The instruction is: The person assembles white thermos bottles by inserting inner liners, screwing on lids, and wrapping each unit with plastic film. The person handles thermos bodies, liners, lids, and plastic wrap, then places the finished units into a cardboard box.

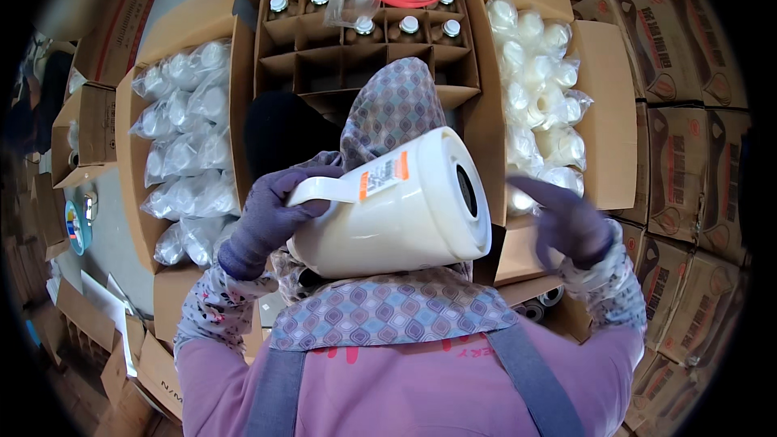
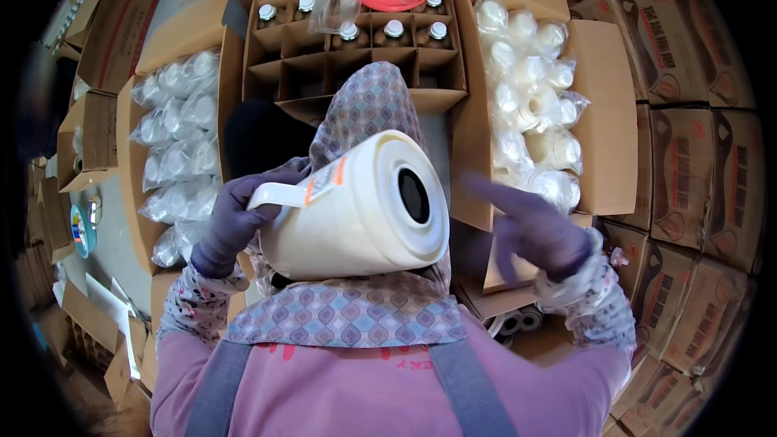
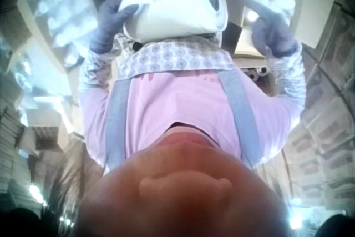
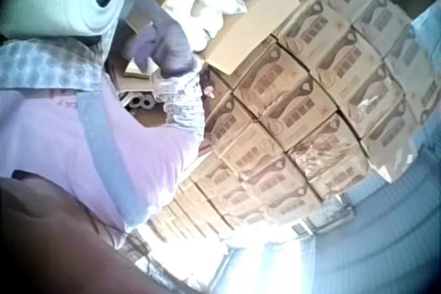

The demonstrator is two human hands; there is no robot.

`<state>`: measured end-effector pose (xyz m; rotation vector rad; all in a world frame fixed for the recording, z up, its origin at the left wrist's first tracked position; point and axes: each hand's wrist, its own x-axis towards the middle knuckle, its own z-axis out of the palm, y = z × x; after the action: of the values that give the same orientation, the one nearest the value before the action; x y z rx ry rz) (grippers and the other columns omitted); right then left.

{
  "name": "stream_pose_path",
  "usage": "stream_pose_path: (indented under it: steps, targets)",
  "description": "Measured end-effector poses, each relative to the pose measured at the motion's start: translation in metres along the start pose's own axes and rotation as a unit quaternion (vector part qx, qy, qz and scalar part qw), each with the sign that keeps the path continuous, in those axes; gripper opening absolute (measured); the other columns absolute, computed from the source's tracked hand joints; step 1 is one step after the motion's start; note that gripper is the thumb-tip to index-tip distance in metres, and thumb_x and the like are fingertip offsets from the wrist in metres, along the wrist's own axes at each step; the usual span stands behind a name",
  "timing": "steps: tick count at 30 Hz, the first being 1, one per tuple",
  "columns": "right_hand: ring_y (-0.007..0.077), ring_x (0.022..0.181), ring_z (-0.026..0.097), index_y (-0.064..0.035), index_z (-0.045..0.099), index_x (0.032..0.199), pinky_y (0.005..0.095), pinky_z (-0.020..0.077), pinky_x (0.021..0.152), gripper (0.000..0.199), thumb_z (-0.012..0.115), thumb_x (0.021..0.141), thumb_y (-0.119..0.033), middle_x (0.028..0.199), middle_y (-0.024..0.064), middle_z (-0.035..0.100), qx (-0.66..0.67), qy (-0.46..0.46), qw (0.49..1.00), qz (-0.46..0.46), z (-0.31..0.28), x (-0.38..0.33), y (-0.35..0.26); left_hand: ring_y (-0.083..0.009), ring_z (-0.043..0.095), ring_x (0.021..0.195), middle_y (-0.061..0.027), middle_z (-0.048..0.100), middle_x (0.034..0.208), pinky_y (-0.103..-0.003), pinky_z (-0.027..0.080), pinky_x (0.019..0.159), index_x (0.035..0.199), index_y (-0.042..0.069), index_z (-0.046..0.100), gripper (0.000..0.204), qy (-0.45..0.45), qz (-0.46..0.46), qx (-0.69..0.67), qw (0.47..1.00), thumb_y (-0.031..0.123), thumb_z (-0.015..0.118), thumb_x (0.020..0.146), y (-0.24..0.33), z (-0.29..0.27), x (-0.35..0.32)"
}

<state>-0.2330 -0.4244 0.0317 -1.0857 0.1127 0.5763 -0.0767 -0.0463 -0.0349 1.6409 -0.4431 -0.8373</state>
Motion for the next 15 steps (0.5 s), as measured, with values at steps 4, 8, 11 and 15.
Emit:
stream_pose_path:
  steps: [4, 8, 11, 15]
  targets:
    - [0.0276, 0.082, 0.069, 0.0058, 0.032, 0.141, 0.0307, 0.0546, 0.074, 0.077, 0.061, 0.089, -0.042, 0.107, 0.022, 0.065, 0.087, -0.045, 0.993, -0.063, 0.002, -0.016, -0.015, -0.019, 0.061, 0.108, -0.0114, 0.066, 0.114, -0.033, 0.044, 0.096, 0.113, 0.001, 0.066, 0.038, 0.024, 0.054, -0.02, 0.998, 0.013, 0.071, 0.077, -0.012, 0.004, -0.002]
    - [0.0319, 0.14, 0.022, 0.0035, 0.016, 0.147, 0.0428, 0.018, 0.113, 0.093, 0.065, 0.083, -0.042, 0.151, 0.0221, 0.02, -0.565, 0.055, 0.771, -0.29, 0.028, 0.06, 0.013, -0.0225, 0.059, 0.112, -0.0146, 0.065, 0.116, -0.035, 0.046, 0.093, 0.112, -0.001, 0.065, 0.039, 0.002, 0.039, -0.041, 0.998, 0.012, 0.072, 0.076, -0.009, 0.006, -0.008]
    - [0.0333, 0.141, 0.021, 0.0015, 0.014, 0.148, 0.0449, 0.0173, 0.115, 0.075, 0.056, 0.091, -0.022, 0.151, 0.0232, 0.02, -0.284, 0.228, 0.917, -0.165, 0.032, 0.103, 0.056, -0.0338, 0.06, 0.11, -0.0205, 0.061, 0.116, -0.038, 0.048, 0.092, 0.088, 0.0, 0.063, 0.032, 0.046, 0.294, 0.235, 0.925, 0.013, 0.083, 0.067, 0.013, 0.043, -0.011]
    - [0.0395, 0.138, 0.024, -0.0005, 0.017, 0.147, 0.049, 0.0183, 0.112, 0.084, 0.06, 0.085, -0.036, 0.149, 0.0275, 0.023, -0.323, 0.139, 0.909, -0.222, 0.041, 0.107, 0.018, -0.0342, 0.061, 0.109, -0.0205, 0.062, 0.114, -0.038, 0.047, 0.094, 0.085, 0.001, 0.061, 0.031, 0.086, 0.315, 0.238, 0.915, 0.014, 0.083, 0.067, 0.011, 0.048, -0.014]
